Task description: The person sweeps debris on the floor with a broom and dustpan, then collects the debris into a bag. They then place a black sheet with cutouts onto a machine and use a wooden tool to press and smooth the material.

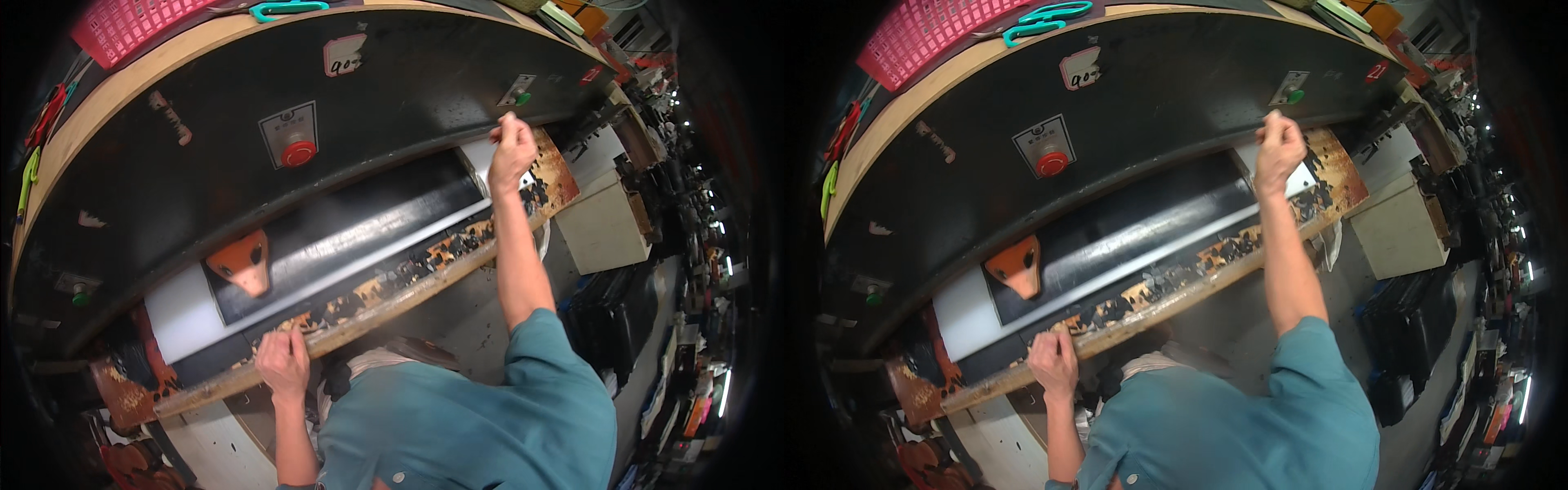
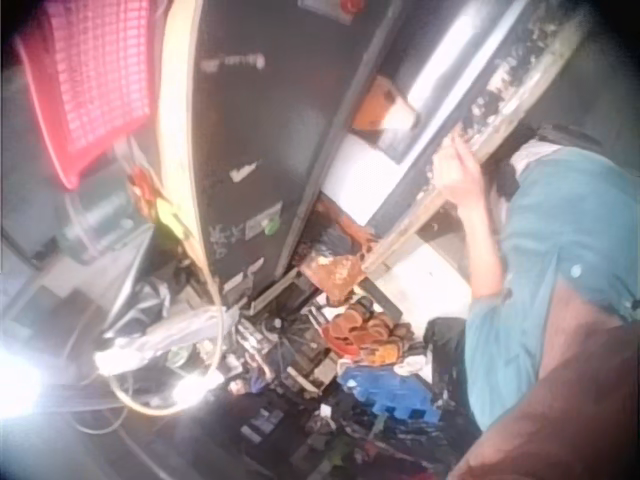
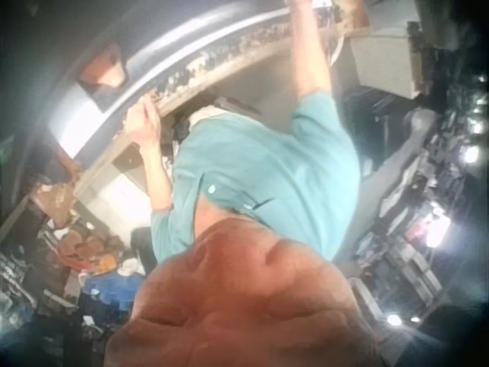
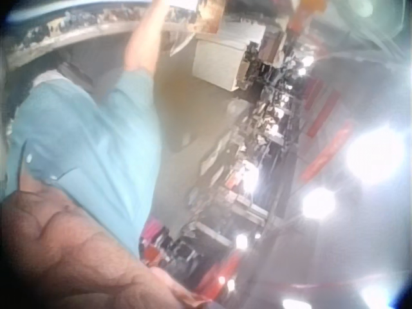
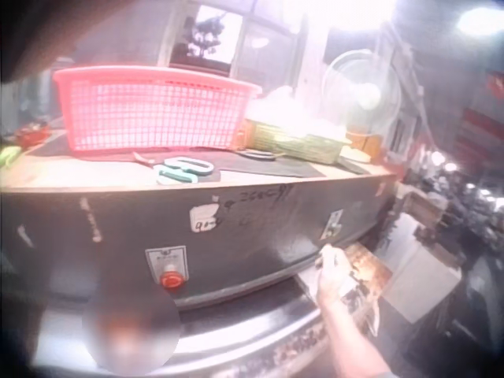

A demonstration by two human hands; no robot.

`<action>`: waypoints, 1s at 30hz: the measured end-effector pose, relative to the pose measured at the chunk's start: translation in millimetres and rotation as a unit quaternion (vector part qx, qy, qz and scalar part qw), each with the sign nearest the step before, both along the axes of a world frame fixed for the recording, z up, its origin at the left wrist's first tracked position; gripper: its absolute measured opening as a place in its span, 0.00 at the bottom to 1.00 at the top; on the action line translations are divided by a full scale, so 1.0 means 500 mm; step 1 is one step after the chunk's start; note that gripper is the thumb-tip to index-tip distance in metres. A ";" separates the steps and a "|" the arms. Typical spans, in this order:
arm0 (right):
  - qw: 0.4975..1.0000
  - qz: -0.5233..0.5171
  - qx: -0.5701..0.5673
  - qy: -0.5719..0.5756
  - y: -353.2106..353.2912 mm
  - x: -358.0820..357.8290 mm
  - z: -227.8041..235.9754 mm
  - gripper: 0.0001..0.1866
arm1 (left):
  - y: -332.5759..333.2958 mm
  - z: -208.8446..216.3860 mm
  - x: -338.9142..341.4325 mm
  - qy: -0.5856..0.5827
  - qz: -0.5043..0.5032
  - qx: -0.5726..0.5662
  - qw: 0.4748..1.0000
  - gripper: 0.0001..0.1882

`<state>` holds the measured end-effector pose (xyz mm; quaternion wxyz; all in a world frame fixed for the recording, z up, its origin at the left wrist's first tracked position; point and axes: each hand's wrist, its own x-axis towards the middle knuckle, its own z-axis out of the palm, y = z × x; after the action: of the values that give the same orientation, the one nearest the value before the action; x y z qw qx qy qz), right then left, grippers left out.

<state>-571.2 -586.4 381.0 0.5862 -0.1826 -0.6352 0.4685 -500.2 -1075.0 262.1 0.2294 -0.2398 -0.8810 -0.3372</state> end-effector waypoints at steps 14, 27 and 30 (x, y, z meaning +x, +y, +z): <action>0.958 0.092 0.090 -0.257 -0.081 0.249 -0.210 0.12 | 0.012 -0.002 0.011 0.000 0.076 0.008 0.997 0.12; 0.887 0.156 0.197 -0.387 -0.107 0.253 -0.281 0.14 | 0.013 -0.015 0.013 -0.023 0.111 0.058 0.992 0.13; 0.871 0.151 0.187 -0.428 -0.086 0.246 -0.295 0.17 | 0.017 -0.015 0.014 -0.016 0.105 0.056 0.993 0.14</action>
<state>-448.3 -629.3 233.2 0.2022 -0.1541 -0.9195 0.2999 -493.0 -1066.7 254.8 0.2626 -0.1276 -0.8847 -0.3634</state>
